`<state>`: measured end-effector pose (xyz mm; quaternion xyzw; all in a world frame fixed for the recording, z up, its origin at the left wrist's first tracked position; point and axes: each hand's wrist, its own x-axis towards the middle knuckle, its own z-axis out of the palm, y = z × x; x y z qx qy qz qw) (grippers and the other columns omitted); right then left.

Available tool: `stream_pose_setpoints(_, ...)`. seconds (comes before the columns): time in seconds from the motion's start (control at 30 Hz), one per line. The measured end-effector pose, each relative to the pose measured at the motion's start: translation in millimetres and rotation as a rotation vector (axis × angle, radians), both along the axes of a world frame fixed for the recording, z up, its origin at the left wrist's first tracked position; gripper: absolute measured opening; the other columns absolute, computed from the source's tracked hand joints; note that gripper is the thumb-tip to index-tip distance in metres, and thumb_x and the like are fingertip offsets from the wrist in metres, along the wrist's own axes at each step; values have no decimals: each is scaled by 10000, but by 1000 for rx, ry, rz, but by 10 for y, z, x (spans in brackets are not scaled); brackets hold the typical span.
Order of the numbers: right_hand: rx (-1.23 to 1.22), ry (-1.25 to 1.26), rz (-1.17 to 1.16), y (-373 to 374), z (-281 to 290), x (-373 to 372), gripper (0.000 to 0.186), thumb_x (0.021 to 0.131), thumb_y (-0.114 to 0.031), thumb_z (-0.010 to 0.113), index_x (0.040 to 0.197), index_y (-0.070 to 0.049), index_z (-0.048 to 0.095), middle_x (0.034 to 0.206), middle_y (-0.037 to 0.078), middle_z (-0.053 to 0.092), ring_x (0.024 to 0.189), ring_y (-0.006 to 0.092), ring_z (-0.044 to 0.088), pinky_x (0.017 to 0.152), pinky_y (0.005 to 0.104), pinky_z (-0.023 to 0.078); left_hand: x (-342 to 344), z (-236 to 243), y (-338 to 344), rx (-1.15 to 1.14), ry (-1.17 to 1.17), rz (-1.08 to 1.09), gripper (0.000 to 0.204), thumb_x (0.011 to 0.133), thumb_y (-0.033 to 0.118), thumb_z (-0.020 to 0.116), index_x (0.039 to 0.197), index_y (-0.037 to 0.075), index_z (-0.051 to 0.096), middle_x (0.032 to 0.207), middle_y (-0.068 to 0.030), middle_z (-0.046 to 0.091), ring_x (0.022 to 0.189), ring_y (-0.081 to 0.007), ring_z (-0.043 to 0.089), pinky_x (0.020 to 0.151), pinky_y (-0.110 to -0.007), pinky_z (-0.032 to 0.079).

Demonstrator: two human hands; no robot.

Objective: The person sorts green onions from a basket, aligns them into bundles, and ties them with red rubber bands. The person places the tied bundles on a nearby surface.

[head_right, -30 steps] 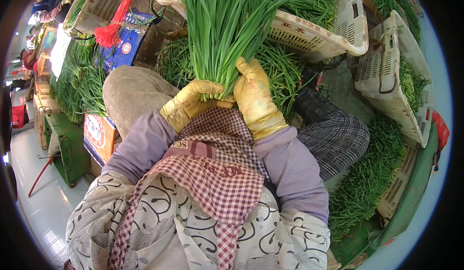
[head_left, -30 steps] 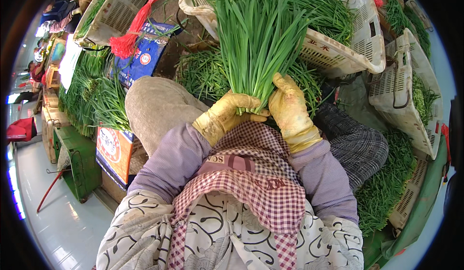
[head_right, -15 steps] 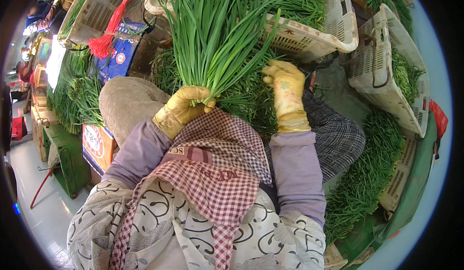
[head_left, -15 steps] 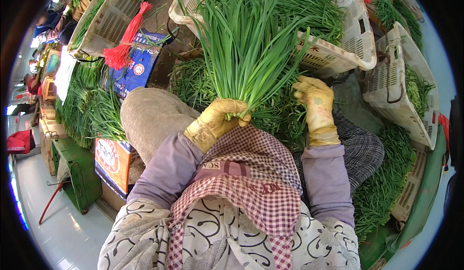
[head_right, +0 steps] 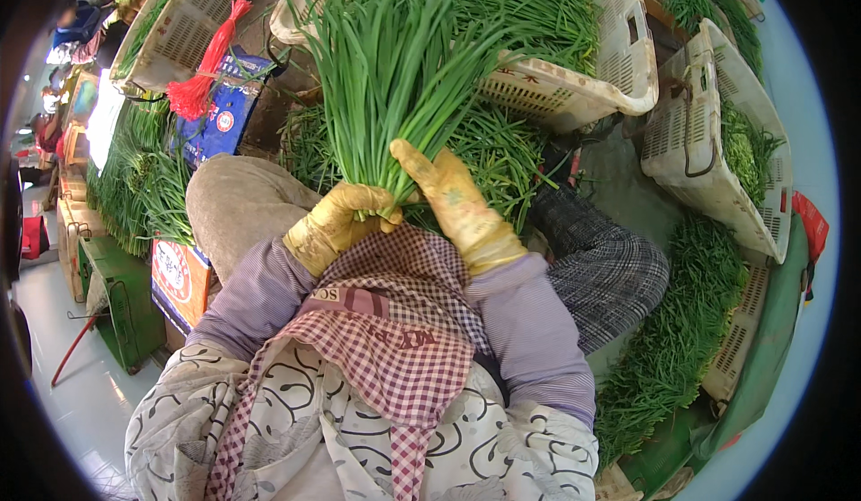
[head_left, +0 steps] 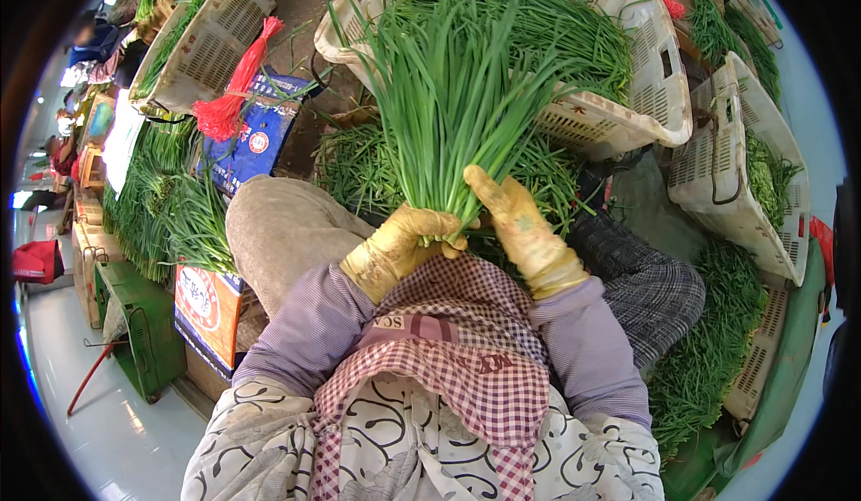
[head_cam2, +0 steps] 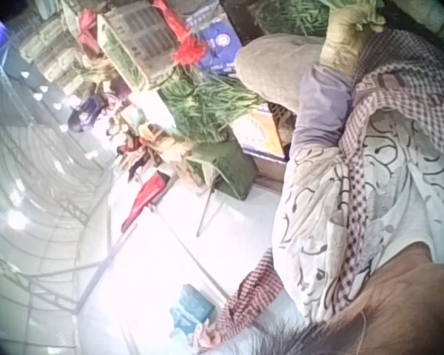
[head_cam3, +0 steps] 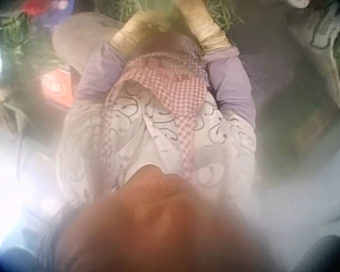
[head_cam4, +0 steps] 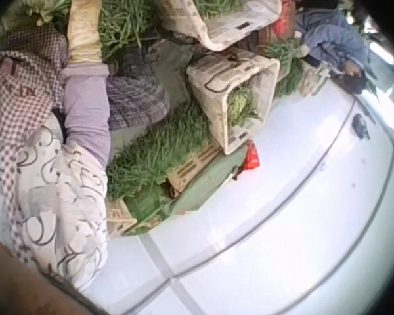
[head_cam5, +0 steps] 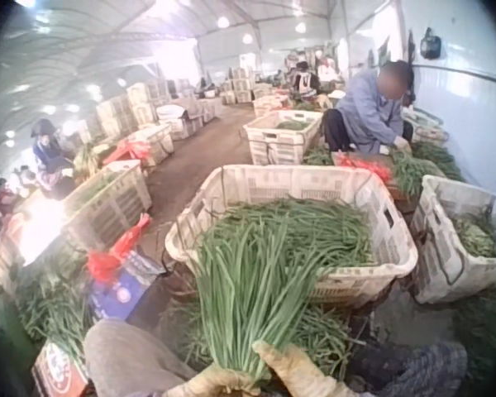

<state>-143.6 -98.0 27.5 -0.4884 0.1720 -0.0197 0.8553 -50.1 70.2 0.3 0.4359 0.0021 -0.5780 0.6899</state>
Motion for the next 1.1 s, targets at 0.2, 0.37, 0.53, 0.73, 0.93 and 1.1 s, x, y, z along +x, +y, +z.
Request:
stream_pose_setpoints(0.2,-148,51,-70,317,-286,264,971,824,-576,729,1488,-38,268,1325,152,534,1176,262,560,942,364,501,8,9,-3,-9,73,37,455,796,68,699,1234,16,585,1060,-125,667,932,-286,665,839,-481,558)
stream_pose_setpoints(0.37,-23,29,-60,341,-458,256,1026,820,-600,717,1520,-56,201,1323,165,539,1143,272,590,901,339,522,1,-26,-2,-15,61,89,435,777,44,678,1203,18,592,1023,-123,659,910,-293,658,805,-483,560)
stream_pose_setpoints(0.53,-269,36,-24,352,-512,290,1009,842,-622,676,1522,-54,193,1289,153,567,1075,235,617,834,321,537,78,-86,1,-109,113,62,338,734,7,633,1071,-11,625,812,-123,619,704,-266,604,657,-424,526)
stream_pose_setpoints(0.73,-275,50,17,326,-419,246,910,869,-615,645,1477,-25,313,1288,145,567,1105,223,584,887,317,498,67,24,1,-23,22,84,441,702,-58,603,1140,-8,595,829,-114,615,702,-260,596,629,-403,509)
stream_pose_setpoints(0.93,-109,73,146,286,-441,198,805,910,-594,613,1451,-38,401,1250,83,575,1054,163,547,865,292,469,11,178,-33,74,-26,86,484,696,-96,580,1172,-8,588,818,-123,617,665,-260,591,624,-399,502)
stream_pose_setpoints(1.1,-654,121,567,83,38,169,749,902,-579,629,1351,7,511,1201,148,631,1151,232,565,968,358,462,5,385,196,-76,-62,111,547,644,-119,564,1183,-28,587,857,-163,645,633,-264,619,540,-360,505)
